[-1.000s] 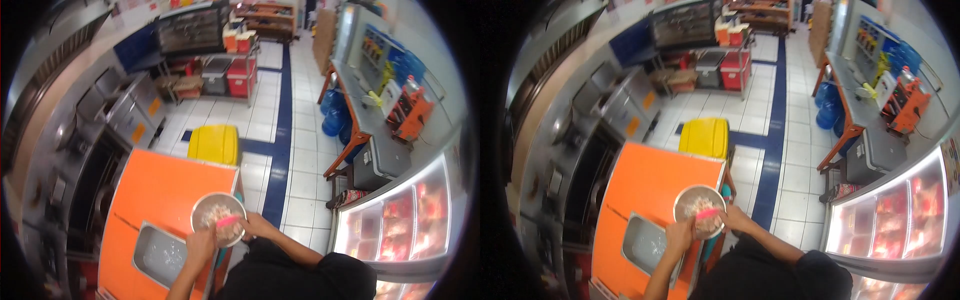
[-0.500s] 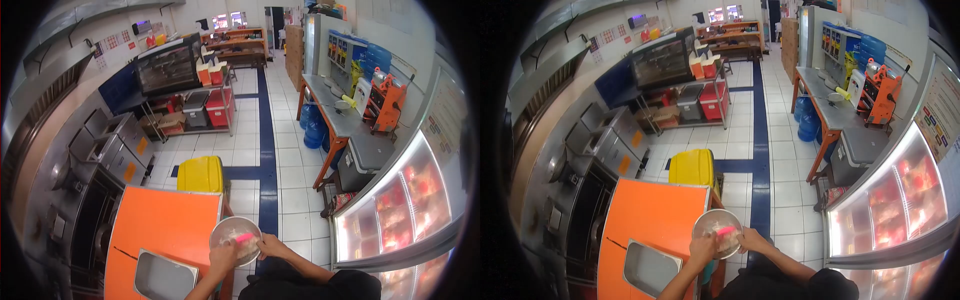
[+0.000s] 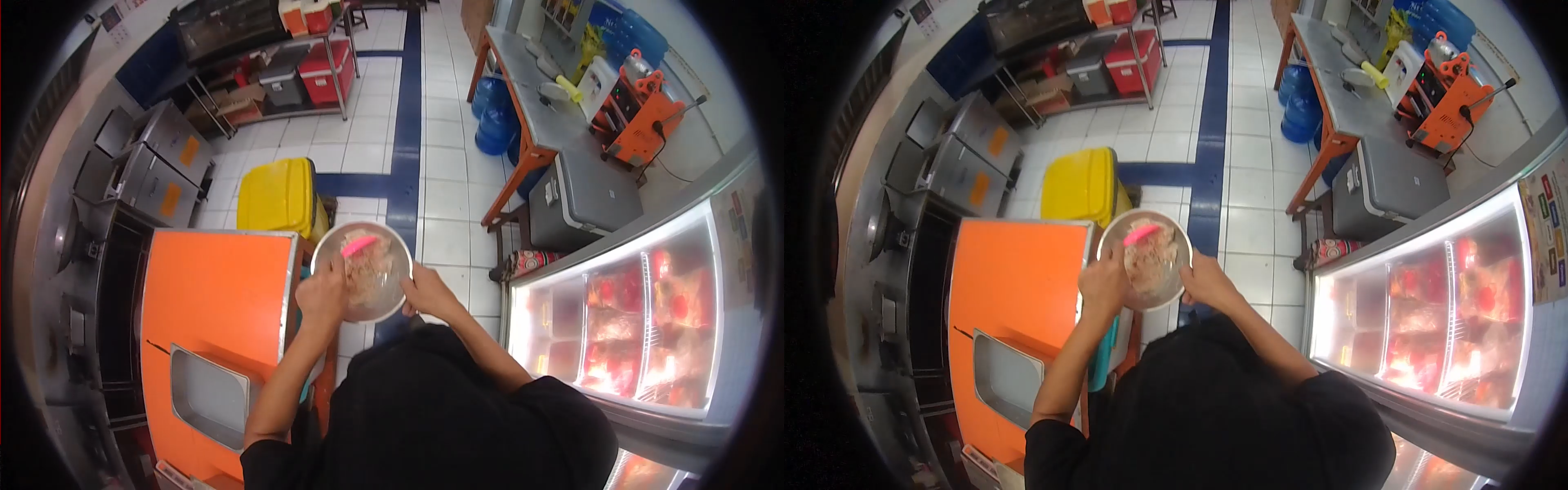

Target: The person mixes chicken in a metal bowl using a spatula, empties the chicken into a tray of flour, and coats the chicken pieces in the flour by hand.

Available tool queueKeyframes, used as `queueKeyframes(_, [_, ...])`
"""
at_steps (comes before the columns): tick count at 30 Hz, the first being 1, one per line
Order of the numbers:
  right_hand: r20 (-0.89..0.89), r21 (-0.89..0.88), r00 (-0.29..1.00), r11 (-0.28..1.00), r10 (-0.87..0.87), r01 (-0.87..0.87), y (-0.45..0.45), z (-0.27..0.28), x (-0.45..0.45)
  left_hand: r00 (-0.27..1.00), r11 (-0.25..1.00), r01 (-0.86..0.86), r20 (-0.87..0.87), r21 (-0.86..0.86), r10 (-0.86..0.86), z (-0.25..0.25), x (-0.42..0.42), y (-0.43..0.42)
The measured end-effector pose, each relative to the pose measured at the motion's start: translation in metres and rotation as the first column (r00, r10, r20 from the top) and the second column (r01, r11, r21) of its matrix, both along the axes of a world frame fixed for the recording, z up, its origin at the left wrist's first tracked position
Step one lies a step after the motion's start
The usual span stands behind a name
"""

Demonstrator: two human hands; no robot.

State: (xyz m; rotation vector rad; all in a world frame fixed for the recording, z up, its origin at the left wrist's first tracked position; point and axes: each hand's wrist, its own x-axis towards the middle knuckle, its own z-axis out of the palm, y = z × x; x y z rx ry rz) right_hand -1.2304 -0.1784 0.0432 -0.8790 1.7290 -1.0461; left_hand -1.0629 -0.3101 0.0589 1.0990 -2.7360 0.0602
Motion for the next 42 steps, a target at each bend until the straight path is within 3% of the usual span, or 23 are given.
queueKeyframes(1, [0.007,-0.008,1.000,1.000,-0.003,0.003,-0.002,0.007,-0.010,1.000,1.000,-0.002,0.012,0.013,0.002,-0.002,-0.014,-0.001])
queueKeyframes(3, [0.044,0.001,0.999,1.000,-0.023,0.023,-0.010,-0.009,-0.033,0.982,0.982,0.187,0.032,0.035,-0.188,-0.006,-0.033,0.002])
queueKeyframes(4, [0.064,-0.003,0.997,0.999,-0.044,0.044,-0.011,-0.016,-0.042,0.980,0.981,0.191,0.039,0.046,-0.193,-0.006,-0.034,0.004])
queueKeyframes(6, [0.029,0.012,0.998,0.999,-0.047,0.046,-0.011,-0.021,-0.063,0.928,0.924,0.348,0.084,0.159,-0.364,0.000,-0.036,0.002])
queueKeyframes(10, [0.125,0.026,0.991,0.999,-0.048,0.045,-0.011,-0.025,-0.075,0.905,0.927,0.321,0.223,0.195,-0.361,0.003,-0.043,-0.002])
queueKeyframes(13, [0.108,0.065,0.994,0.998,-0.030,0.023,-0.013,-0.025,-0.069,0.953,0.976,0.203,0.215,0.074,-0.214,-0.014,-0.062,-0.017])
queueKeyframes(15, [0.116,-0.021,0.988,0.994,-0.106,0.109,-0.012,-0.020,-0.066,0.999,0.999,-0.024,0.047,-0.029,0.026,-0.004,-0.067,-0.020])
queueKeyframes(18, [0.129,-0.052,0.984,0.990,-0.127,0.134,-0.011,-0.019,-0.065,0.982,0.994,-0.107,0.158,0.029,0.101,-0.027,-0.069,-0.022])
queueKeyframes(20, [0.150,-0.042,0.980,0.990,-0.129,0.136,-0.013,-0.025,-0.066,0.988,0.990,-0.061,0.151,0.130,0.042,-0.022,-0.078,-0.010])
queueKeyframes(22, [0.168,-0.035,0.976,0.989,-0.138,0.146,-0.016,-0.033,-0.072,0.998,0.970,0.055,-0.007,0.238,-0.055,-0.004,-0.078,0.003])
queueKeyframes(25, [0.221,0.045,0.969,0.994,-0.110,0.103,-0.012,-0.041,-0.083,0.973,0.931,0.146,0.120,0.335,-0.195,0.022,-0.068,0.018])
queueKeyframes(29, [0.158,-0.016,0.980,0.992,-0.123,0.127,-0.007,-0.047,-0.075,0.956,0.968,0.091,0.251,0.235,-0.151,-0.011,-0.064,0.006])
queueKeyframes(31, [0.141,-0.041,0.979,0.987,-0.148,0.155,-0.006,-0.047,-0.075,0.971,0.996,-0.084,0.227,0.039,0.073,-0.009,-0.066,-0.008])
queueKeyframes(34, [0.123,-0.009,0.981,0.988,-0.151,0.153,-0.001,-0.040,-0.075,0.961,0.985,-0.168,0.229,0.049,0.153,-0.007,-0.072,-0.027])
queueKeyframes(36, [0.120,-0.056,0.989,0.994,-0.090,0.098,-0.003,-0.046,-0.070,0.957,0.989,-0.142,0.259,0.036,0.128,-0.031,-0.075,-0.022])
queueKeyframes(38, [0.154,-0.037,0.985,0.995,-0.083,0.090,-0.005,-0.055,-0.072,0.998,0.972,0.019,0.057,0.234,-0.033,-0.025,-0.085,-0.010])
queueKeyframes(39, [0.190,-0.012,0.978,0.996,-0.085,0.089,-0.003,-0.058,-0.072,0.998,0.951,0.046,-0.051,0.306,-0.032,-0.019,-0.084,-0.004])
queueKeyframes(42, [0.177,0.021,0.983,0.999,-0.049,0.046,0.001,-0.056,-0.079,0.978,0.919,0.149,0.084,0.365,-0.192,0.024,-0.075,0.013])
